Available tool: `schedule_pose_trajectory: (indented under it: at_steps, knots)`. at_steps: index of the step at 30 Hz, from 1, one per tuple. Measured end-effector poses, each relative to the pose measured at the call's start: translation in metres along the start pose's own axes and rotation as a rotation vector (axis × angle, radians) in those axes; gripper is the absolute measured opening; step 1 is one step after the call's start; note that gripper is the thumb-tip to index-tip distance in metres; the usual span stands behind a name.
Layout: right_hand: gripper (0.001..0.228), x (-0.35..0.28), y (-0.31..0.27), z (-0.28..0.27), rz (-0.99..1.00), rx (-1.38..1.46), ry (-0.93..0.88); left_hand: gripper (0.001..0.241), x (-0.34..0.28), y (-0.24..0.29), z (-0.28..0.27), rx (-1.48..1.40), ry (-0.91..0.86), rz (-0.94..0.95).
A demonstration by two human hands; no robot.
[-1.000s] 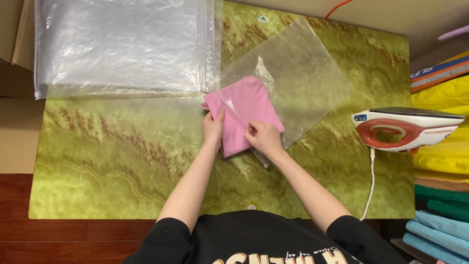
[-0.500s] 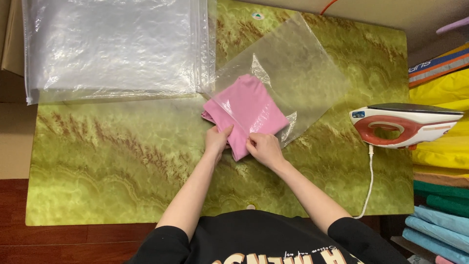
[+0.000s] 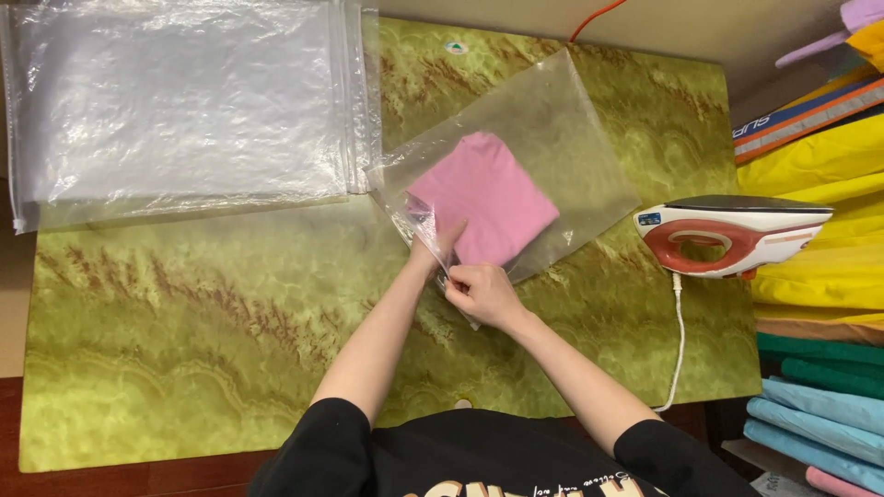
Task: The person folds a pink t-shirt on a green table, places it into a clear plastic bag, seals the bag, and then puts the bagged shirt into a cardboard box. The box is closed and set aside.
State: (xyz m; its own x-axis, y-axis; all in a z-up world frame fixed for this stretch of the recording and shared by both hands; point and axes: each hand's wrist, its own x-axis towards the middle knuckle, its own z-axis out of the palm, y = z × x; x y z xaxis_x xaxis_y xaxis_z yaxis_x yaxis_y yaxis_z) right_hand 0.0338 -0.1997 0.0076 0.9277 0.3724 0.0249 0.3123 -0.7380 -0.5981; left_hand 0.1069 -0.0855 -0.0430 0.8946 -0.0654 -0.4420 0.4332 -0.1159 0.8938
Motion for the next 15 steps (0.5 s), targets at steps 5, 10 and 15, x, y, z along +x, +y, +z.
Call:
schedule_pose_trajectory:
  at_steps: [5, 10, 15]
  knots:
    - [0.034, -0.003, 0.012, -0.005, 0.017, 0.000, -0.005, 0.077, 0.002, 0.010, 0.009, 0.266, -0.071, -0.033]
    - [0.035, -0.007, 0.017, -0.008, 0.057, 0.019, -0.004, 0.042, -0.022, 0.036, -0.046, 0.568, -0.064, -0.052]
    - [0.030, -0.011, 0.027, 0.014, 0.111, -0.043, -0.020, 0.060, -0.031, 0.063, -0.101, 0.734, 0.444, 0.167]
